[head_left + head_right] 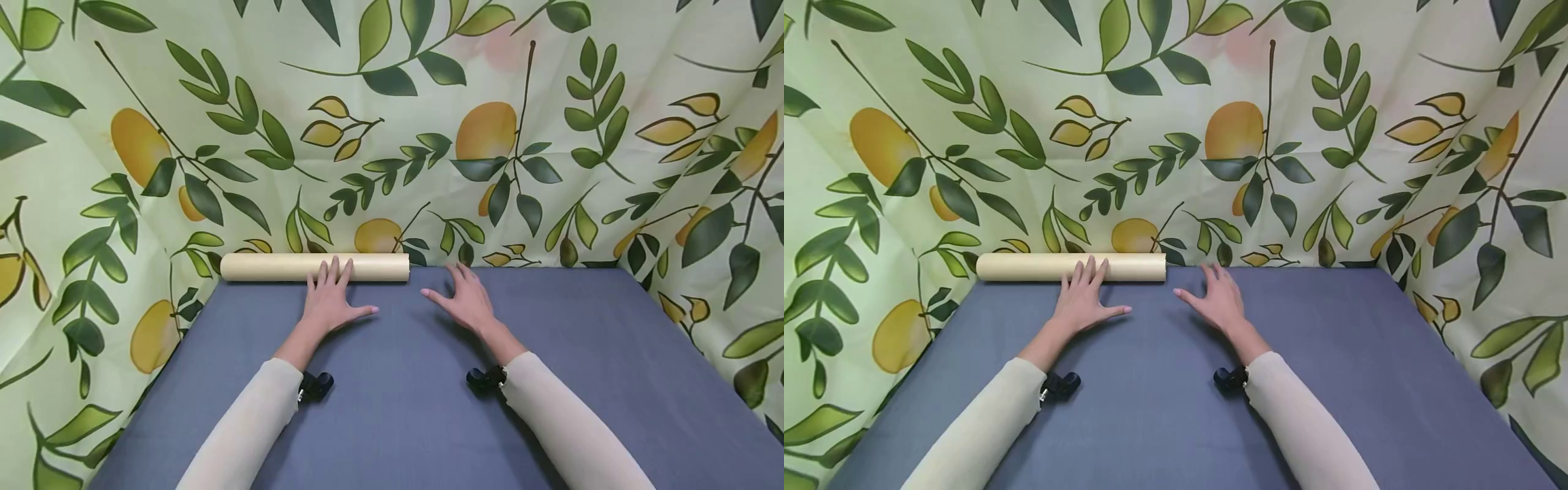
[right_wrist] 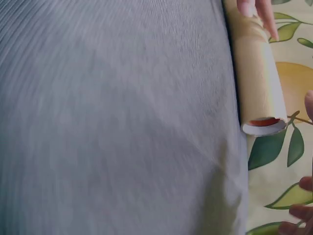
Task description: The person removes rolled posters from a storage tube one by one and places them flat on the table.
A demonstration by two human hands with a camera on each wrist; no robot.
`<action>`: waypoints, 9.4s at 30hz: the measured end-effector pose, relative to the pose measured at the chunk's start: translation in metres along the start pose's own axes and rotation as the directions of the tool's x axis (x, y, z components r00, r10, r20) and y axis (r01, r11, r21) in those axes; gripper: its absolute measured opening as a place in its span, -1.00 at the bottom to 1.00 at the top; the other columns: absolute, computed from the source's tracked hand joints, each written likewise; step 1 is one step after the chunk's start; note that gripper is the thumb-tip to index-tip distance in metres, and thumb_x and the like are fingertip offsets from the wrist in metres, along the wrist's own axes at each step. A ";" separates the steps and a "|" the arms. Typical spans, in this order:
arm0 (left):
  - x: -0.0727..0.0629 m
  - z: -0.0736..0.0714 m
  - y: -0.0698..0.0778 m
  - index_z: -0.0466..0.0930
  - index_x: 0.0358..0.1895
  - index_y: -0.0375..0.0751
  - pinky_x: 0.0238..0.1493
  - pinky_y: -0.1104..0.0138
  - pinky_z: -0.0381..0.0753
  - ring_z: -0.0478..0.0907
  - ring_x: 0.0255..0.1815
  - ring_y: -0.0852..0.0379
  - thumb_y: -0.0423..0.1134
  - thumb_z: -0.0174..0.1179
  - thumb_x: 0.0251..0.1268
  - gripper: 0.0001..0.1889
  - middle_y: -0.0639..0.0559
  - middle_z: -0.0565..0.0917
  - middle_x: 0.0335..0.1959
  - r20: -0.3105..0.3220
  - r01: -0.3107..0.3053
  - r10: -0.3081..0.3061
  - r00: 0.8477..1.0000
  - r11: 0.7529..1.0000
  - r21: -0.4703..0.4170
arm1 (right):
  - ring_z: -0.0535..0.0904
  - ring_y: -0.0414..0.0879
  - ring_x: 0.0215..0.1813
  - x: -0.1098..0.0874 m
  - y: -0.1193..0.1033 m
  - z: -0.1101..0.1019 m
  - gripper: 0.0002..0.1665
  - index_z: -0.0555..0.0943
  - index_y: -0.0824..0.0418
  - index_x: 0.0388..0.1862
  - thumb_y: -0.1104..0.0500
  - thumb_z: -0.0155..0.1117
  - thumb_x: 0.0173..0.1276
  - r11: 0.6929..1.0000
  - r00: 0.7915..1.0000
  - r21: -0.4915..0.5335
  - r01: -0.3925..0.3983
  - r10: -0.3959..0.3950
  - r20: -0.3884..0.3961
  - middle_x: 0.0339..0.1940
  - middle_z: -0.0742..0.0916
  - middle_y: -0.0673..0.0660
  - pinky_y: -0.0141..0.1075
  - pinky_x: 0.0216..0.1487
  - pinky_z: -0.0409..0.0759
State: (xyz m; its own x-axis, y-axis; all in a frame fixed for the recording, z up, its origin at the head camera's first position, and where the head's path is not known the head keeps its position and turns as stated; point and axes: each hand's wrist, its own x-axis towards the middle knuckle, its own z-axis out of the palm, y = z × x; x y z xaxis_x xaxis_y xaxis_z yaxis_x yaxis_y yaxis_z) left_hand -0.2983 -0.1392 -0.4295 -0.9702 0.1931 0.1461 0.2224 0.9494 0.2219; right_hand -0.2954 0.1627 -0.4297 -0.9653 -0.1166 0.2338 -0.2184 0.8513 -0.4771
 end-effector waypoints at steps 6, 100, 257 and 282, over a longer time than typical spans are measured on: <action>0.001 0.001 -0.005 -0.16 0.67 -0.10 0.61 -0.30 -0.20 -0.27 0.70 -0.30 0.49 0.24 0.08 0.24 -0.27 -0.17 0.69 -0.064 0.020 -0.025 0.998 0.997 -0.077 | 0.30 0.26 0.56 0.002 -0.006 0.020 -0.06 0.31 0.18 0.55 -0.29 0.29 0.36 0.978 1.000 0.204 0.028 -0.028 -0.005 0.55 0.39 0.27 0.22 0.50 0.31; 0.022 0.031 -0.006 0.42 0.41 0.04 0.60 -0.30 -0.21 0.15 0.56 -0.25 0.19 0.32 0.26 -0.31 -0.19 0.42 0.41 -0.320 0.006 -0.039 0.947 0.995 -0.104 | 0.69 0.12 -0.03 0.010 -0.011 0.059 -0.33 0.52 0.08 0.43 0.15 0.44 0.34 0.818 0.926 0.574 -0.032 0.241 -0.291 0.20 0.72 0.28 -0.21 -0.02 0.62; 0.039 0.056 0.074 0.41 0.42 0.12 0.55 -0.14 0.02 0.33 0.40 -0.11 0.22 0.27 0.30 -0.34 -0.08 0.50 0.31 -0.331 -0.225 0.198 0.923 0.973 -0.046 | 0.55 -0.37 -0.16 -0.019 0.128 -0.039 -0.51 0.58 0.44 0.15 0.06 0.29 0.47 0.731 0.973 0.650 -0.210 0.220 0.067 -0.27 0.70 -0.24 -0.48 -0.02 0.49; 0.040 0.043 0.036 0.40 0.43 0.11 0.58 -0.13 -0.07 0.31 0.45 -0.11 0.22 0.26 0.31 -0.33 -0.06 0.49 0.35 -0.271 -0.205 0.177 0.946 0.975 -0.080 | 0.56 -0.44 -0.27 -0.020 0.128 -0.042 -0.59 0.56 0.46 0.11 0.15 0.26 0.49 0.641 0.947 0.729 -0.241 0.319 0.032 -0.43 0.69 -0.36 -0.54 -0.13 0.55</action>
State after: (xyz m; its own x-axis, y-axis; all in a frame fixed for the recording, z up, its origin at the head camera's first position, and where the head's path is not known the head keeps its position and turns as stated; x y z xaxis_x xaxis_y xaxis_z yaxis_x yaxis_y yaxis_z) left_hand -0.3335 -0.0863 -0.4567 -0.8527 0.2838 0.4386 0.4239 0.8665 0.2635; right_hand -0.2986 0.2951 -0.4602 -0.9885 0.1450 0.0420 -0.0122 0.2003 -0.9797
